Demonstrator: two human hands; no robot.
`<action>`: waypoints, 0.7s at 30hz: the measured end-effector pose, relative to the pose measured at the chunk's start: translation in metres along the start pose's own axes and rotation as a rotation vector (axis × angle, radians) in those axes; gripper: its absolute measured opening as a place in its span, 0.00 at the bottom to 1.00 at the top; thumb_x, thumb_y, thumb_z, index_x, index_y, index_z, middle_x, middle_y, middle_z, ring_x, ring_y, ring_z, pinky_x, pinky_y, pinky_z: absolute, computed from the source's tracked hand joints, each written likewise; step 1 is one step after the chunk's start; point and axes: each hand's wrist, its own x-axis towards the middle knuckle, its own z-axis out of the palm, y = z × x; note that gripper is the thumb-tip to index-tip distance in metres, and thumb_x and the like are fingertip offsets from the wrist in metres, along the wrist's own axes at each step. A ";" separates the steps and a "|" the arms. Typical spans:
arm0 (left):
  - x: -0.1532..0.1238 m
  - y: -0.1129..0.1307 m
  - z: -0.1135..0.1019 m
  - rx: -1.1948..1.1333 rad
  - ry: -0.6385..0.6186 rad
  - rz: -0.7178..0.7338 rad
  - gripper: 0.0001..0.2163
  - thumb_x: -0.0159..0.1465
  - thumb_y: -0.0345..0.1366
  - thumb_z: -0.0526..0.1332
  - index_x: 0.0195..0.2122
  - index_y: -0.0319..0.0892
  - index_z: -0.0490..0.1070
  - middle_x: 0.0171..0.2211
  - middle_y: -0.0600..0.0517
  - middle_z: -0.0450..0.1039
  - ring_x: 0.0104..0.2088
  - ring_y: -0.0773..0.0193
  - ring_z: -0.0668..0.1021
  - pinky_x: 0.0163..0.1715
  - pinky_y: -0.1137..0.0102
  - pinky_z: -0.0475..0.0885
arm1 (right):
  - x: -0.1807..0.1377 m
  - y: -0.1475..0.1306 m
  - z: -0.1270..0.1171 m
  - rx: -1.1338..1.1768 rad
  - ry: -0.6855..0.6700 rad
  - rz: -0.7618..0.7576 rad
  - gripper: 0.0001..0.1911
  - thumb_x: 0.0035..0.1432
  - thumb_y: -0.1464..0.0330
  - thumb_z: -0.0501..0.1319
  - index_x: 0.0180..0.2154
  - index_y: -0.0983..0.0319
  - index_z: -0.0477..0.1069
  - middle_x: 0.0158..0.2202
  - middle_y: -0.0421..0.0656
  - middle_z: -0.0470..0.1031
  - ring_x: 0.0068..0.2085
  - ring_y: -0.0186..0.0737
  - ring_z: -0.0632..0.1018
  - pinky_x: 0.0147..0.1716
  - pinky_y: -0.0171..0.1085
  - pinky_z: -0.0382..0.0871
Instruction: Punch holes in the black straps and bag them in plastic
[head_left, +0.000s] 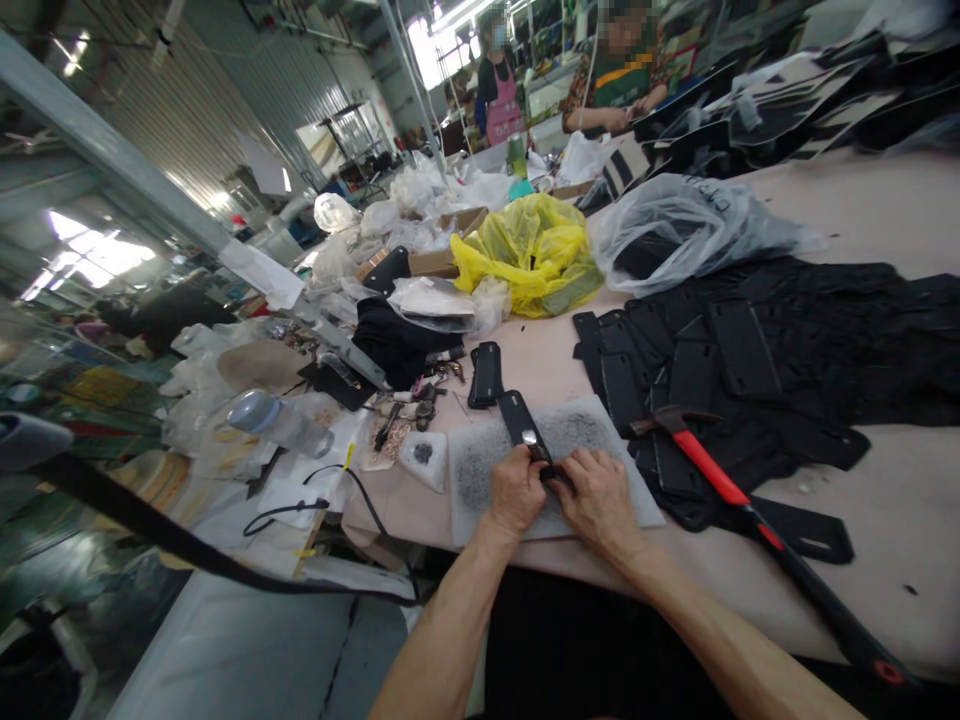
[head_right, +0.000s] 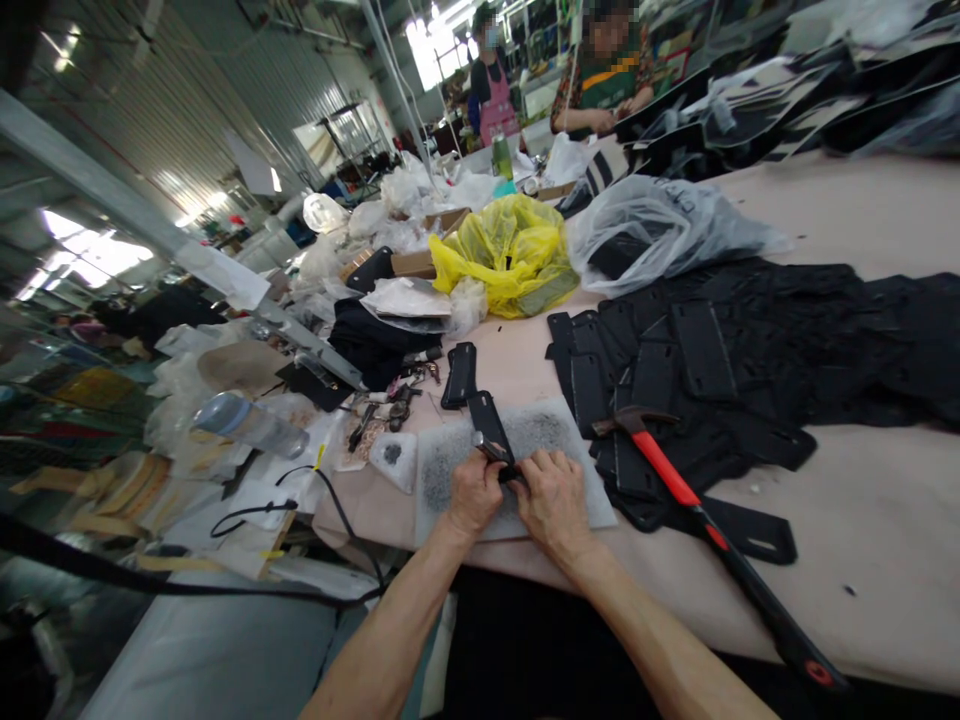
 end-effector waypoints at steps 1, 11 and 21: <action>0.000 -0.001 0.000 0.004 -0.010 0.011 0.07 0.63 0.27 0.55 0.38 0.42 0.71 0.34 0.48 0.78 0.35 0.60 0.80 0.38 0.68 0.76 | -0.001 0.004 -0.003 0.007 0.002 -0.019 0.05 0.59 0.67 0.61 0.38 0.59 0.73 0.38 0.43 0.73 0.42 0.45 0.69 0.41 0.42 0.55; 0.004 -0.006 -0.002 -0.041 -0.083 0.056 0.08 0.61 0.26 0.56 0.40 0.41 0.69 0.35 0.49 0.77 0.38 0.59 0.80 0.39 0.67 0.76 | -0.046 0.125 -0.085 -0.483 0.049 0.141 0.11 0.60 0.60 0.59 0.35 0.62 0.70 0.33 0.50 0.73 0.29 0.44 0.71 0.26 0.40 0.54; 0.002 -0.006 -0.001 -0.120 -0.064 0.040 0.09 0.61 0.26 0.58 0.41 0.42 0.69 0.35 0.50 0.77 0.40 0.60 0.80 0.41 0.68 0.76 | -0.027 0.111 -0.106 0.438 -0.256 0.608 0.12 0.57 0.59 0.57 0.24 0.56 0.65 0.16 0.43 0.71 0.17 0.43 0.73 0.17 0.37 0.62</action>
